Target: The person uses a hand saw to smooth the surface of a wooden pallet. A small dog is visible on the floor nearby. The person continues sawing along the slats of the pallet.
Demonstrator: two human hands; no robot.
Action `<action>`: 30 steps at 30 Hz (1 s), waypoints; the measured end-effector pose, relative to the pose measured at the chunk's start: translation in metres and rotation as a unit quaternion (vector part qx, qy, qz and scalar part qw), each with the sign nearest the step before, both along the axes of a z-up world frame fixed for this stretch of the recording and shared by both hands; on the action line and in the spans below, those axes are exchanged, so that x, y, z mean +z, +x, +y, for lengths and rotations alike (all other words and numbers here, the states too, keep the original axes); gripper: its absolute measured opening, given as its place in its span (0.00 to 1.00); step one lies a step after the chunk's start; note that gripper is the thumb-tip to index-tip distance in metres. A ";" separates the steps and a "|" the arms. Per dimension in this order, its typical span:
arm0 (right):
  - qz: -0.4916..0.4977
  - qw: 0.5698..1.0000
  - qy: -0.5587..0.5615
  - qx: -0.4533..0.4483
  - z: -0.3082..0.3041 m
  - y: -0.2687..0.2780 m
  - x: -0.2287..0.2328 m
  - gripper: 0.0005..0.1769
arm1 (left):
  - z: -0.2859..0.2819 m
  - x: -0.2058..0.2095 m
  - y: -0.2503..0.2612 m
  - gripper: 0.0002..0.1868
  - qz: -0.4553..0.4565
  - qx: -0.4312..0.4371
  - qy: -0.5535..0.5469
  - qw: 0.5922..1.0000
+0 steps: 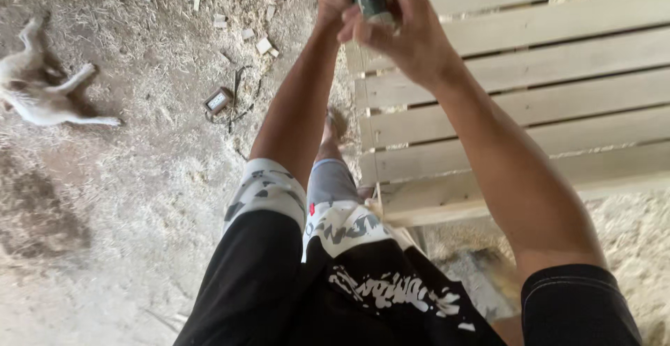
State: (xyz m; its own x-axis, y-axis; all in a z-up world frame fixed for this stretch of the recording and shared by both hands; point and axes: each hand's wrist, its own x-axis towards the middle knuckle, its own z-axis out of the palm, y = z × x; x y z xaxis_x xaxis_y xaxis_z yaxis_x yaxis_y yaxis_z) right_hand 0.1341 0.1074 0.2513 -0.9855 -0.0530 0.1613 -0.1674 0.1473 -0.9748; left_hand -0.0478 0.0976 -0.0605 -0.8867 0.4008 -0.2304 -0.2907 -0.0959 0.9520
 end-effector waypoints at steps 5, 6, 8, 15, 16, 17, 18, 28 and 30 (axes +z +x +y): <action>0.082 0.996 0.028 -0.004 0.006 -0.020 -0.031 0.46 | 0.001 -0.008 0.006 0.29 0.004 -0.010 -0.032 0.999; 0.089 0.995 0.039 -0.021 0.008 -0.025 -0.037 0.45 | 0.001 -0.006 0.007 0.28 0.012 -0.010 -0.033 0.999; 0.078 0.992 0.051 -0.085 -0.004 -0.023 -0.043 0.42 | 0.002 0.007 0.003 0.27 0.034 -0.005 -0.032 0.999; 0.162 0.960 0.141 -0.180 -0.031 -0.011 0.069 0.19 | -0.027 0.102 0.007 0.27 0.155 -0.011 -0.048 0.987; 0.180 0.961 0.139 -0.155 -0.030 -0.001 0.096 0.20 | -0.024 0.119 0.009 0.27 0.179 -0.011 -0.043 0.983; 0.198 0.962 0.138 -0.129 -0.027 0.011 0.119 0.20 | -0.022 0.134 0.011 0.28 0.202 -0.012 -0.040 0.978; 0.205 0.962 0.138 -0.112 -0.030 0.017 0.131 0.21 | -0.024 0.144 0.016 0.28 0.218 -0.004 -0.042 0.975; 0.100 0.978 0.115 -0.140 -0.030 -0.022 0.011 0.41 | -0.039 0.134 0.034 0.35 0.222 0.007 -0.068 0.973; 0.180 0.961 0.174 -0.119 -0.017 -0.013 0.046 0.38 | -0.037 0.165 0.020 0.33 0.337 0.035 -0.146 0.930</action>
State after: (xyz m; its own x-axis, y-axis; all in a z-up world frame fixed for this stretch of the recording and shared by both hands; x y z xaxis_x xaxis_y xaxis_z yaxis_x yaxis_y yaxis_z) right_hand 0.1210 0.0900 0.2972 -0.8597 0.0543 0.5079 -0.4067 0.5288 -0.7449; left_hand -0.0280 0.0609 0.1048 -0.8903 0.3452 0.2970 0.3784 0.1979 0.9042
